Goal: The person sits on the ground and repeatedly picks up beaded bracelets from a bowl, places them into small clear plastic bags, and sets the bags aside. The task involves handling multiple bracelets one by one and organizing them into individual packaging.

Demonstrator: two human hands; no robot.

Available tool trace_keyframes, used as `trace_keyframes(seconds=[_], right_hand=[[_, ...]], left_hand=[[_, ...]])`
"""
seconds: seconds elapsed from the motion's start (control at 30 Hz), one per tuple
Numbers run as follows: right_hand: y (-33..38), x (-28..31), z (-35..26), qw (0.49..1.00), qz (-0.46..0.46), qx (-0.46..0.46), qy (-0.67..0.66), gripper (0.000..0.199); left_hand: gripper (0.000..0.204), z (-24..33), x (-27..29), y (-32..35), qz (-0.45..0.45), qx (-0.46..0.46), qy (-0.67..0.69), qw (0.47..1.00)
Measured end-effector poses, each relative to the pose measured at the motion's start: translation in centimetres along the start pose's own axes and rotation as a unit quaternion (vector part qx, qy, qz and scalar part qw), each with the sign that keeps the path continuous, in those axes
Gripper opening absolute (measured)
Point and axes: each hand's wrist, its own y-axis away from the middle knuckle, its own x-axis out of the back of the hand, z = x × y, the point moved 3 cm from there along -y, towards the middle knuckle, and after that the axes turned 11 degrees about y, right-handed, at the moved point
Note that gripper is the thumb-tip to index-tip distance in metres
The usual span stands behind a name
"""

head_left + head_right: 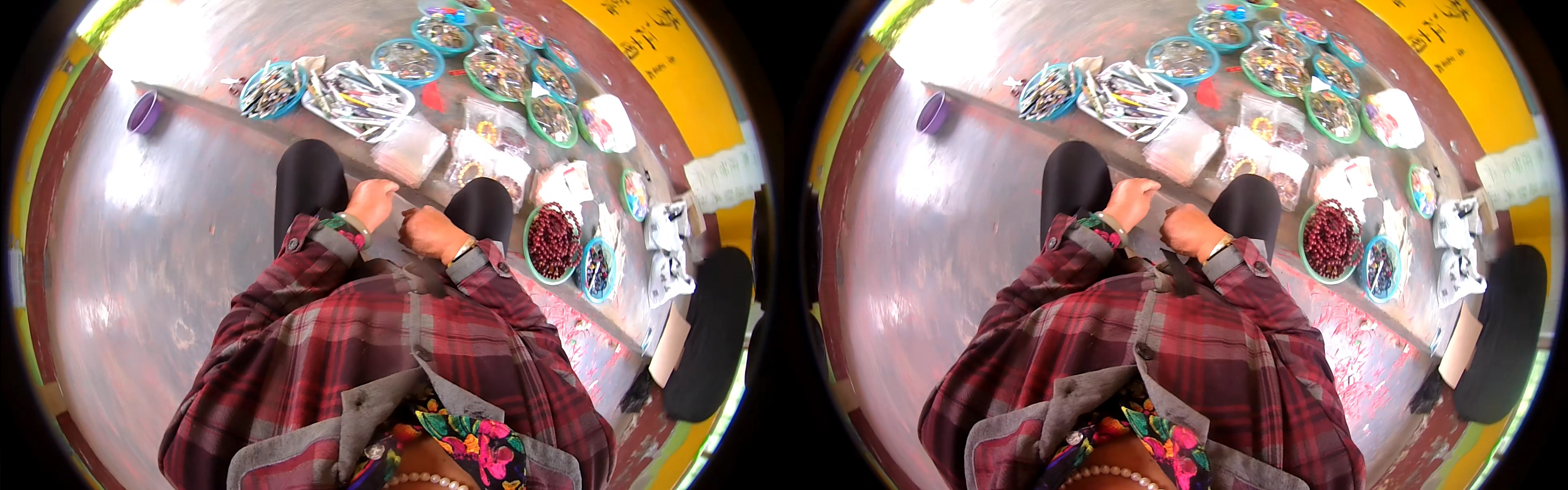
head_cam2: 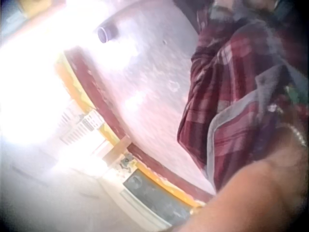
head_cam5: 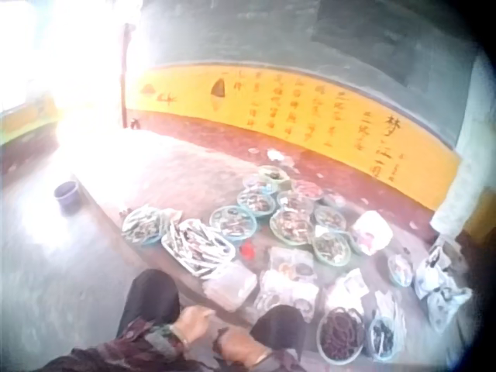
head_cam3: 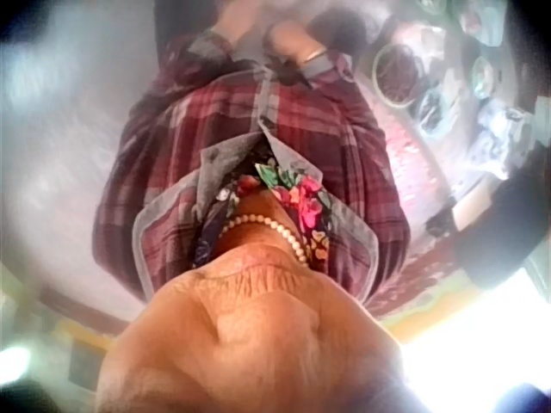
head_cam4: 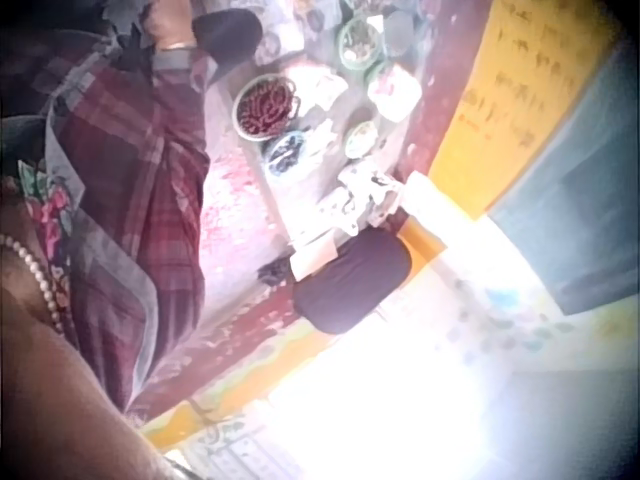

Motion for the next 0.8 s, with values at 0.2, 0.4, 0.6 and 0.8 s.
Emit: trace_keyframes(seconds=[0.2, 0.4, 0.6, 0.8], right_hand=[[0.3, 0.8, 0.1, 0.992, 0.036, -0.098, 0.067, 0.014], [0.6, 2.3, -0.1, 0.989, 0.025, -0.143, 0.02, 0.012], [7.6, 8.8, 3.3, 0.881, 0.395, -0.25, 0.079, 0.014], [23.9, 2.2, 14.0, 0.78, 0.215, -0.545, 0.221, 0.017]], left_hand=[[0.019, 0.2, -0.3, 0.1, -0.043, -0.01, 0.005, 0.999], [0.02, 0.2, -0.2, -0.1, -0.03, 0.01, 0.023, 0.999], [0.022, 0.5, 0.9, 0.2, -0.006, 0.119, 0.134, 0.984], [0.022, 0.6, 0.2, 0.0, -0.022, 0.141, 0.137, 0.98]])
